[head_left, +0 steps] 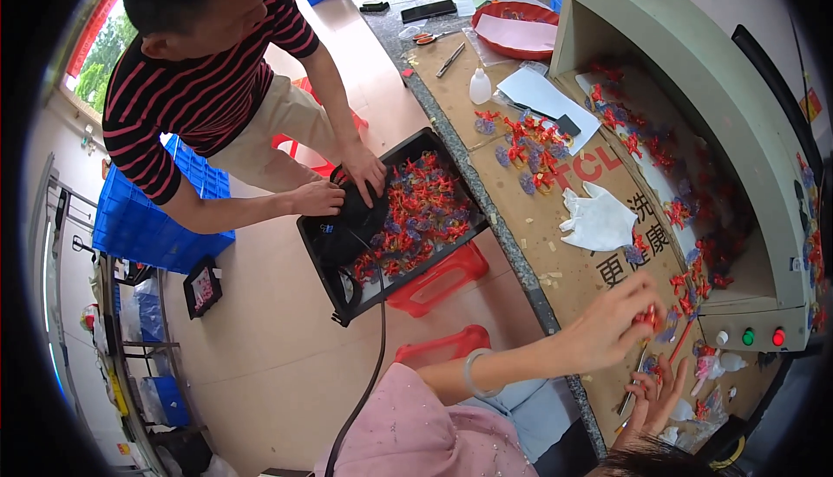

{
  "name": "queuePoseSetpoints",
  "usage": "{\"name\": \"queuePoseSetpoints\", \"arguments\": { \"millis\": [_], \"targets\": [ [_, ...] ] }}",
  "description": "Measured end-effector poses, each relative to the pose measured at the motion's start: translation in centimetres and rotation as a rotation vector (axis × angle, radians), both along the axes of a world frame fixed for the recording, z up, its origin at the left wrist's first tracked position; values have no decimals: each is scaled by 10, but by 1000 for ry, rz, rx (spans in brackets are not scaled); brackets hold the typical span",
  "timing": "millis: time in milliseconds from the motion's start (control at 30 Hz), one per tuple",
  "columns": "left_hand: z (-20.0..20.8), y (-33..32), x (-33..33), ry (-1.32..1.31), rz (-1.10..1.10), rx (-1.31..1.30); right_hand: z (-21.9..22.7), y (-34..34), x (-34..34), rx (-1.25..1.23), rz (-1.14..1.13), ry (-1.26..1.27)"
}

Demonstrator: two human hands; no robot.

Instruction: The person assembles figurines by taking parts from the table and machine, applying adhesive from a squeeze bottle onto the components, and pressing the pieces together by hand.

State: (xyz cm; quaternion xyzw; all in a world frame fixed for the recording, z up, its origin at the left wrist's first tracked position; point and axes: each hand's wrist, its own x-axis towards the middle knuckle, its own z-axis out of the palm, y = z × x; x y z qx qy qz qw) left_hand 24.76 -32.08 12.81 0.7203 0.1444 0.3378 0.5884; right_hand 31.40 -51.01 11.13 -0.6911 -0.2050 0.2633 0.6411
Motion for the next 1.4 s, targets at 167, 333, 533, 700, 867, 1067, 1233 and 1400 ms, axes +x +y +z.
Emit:
{"name": "queuePoseSetpoints", "arguments": {
  "millis": [167, 333, 533, 700, 867, 1067, 1233, 1400],
  "targets": [
    [-10, -15, -41, 209, -451, -83, -14, 4, -9, 43, 197, 71],
    [-8, -7, -72, 514, -460, -493, -17, 15, -36, -64, 294, 319],
    [-103, 8, -125, 299, -318, -1048, -30, 9, -39, 64, 111, 466],
    [-337, 47, -237, -239, 1036, -1730, -27, -10, -27, 202, -9, 522],
    [-450, 86, -316, -632, 1481, -1438, -35, -31, -34, 196, 13, 559],
    [-432, 108, -275, -964, 1356, -1371, -44, -49, -35, 206, -151, 513],
    [-430, 112, -271, -889, 1543, -1384, -58, -78, -20, 354, 169, 579],
    [-443, 111, -313, -855, 1538, -1343, -43, -73, -37, 269, 96, 623]
  ]
}}
